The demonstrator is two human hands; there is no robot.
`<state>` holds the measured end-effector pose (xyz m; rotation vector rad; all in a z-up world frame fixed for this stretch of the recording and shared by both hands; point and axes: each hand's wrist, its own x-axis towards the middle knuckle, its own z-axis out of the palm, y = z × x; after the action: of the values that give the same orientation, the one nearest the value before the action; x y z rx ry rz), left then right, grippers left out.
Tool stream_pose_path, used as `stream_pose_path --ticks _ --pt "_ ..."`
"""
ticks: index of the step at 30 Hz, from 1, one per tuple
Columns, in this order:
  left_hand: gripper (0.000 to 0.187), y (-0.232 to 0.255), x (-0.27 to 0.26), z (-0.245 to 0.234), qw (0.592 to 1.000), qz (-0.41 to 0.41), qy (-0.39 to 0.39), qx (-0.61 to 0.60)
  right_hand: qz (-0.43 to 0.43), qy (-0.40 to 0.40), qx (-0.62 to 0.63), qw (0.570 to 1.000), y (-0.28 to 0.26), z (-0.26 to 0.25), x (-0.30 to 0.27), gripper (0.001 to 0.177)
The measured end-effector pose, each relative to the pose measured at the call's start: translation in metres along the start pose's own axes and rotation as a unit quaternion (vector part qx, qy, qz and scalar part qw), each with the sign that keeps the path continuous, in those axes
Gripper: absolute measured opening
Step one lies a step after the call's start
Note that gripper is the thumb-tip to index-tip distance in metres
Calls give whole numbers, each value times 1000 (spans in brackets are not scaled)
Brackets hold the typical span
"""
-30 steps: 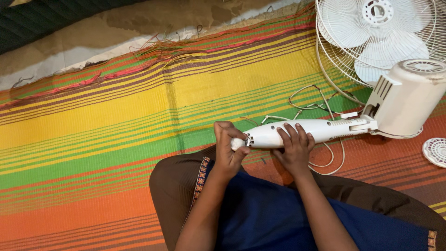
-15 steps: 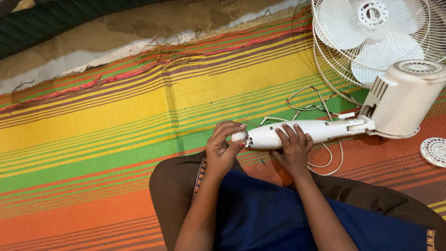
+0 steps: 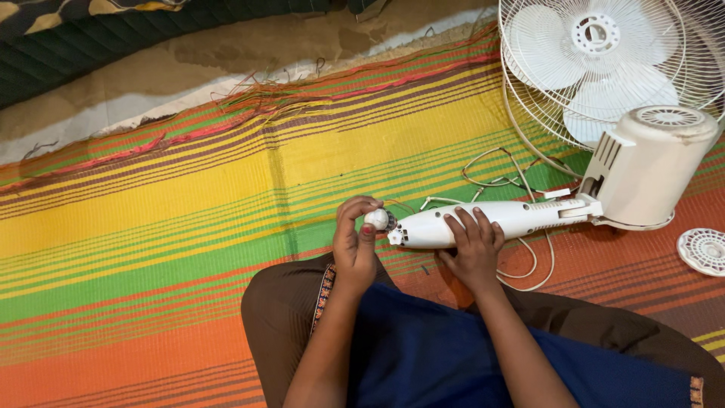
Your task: The person assembles a white table fan by hand. They attach the fan blade to the motor housing, then place the front wire cage over the blade and secure it with a plastic nut.
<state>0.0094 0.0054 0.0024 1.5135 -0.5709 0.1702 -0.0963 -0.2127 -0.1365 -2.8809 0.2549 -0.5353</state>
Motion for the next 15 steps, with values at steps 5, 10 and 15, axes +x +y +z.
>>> stream_pose_path --ticks 5,10,15 --pt "37 -3 2 2 994 35 36 97 -11 23 8 1000 0 1 0 88" --pt "32 -5 -2 11 986 55 75 137 -12 29 9 999 0 0 1 90" --pt "23 3 -12 21 966 98 116 210 -7 21 16 1000 -3 -3 2 93"
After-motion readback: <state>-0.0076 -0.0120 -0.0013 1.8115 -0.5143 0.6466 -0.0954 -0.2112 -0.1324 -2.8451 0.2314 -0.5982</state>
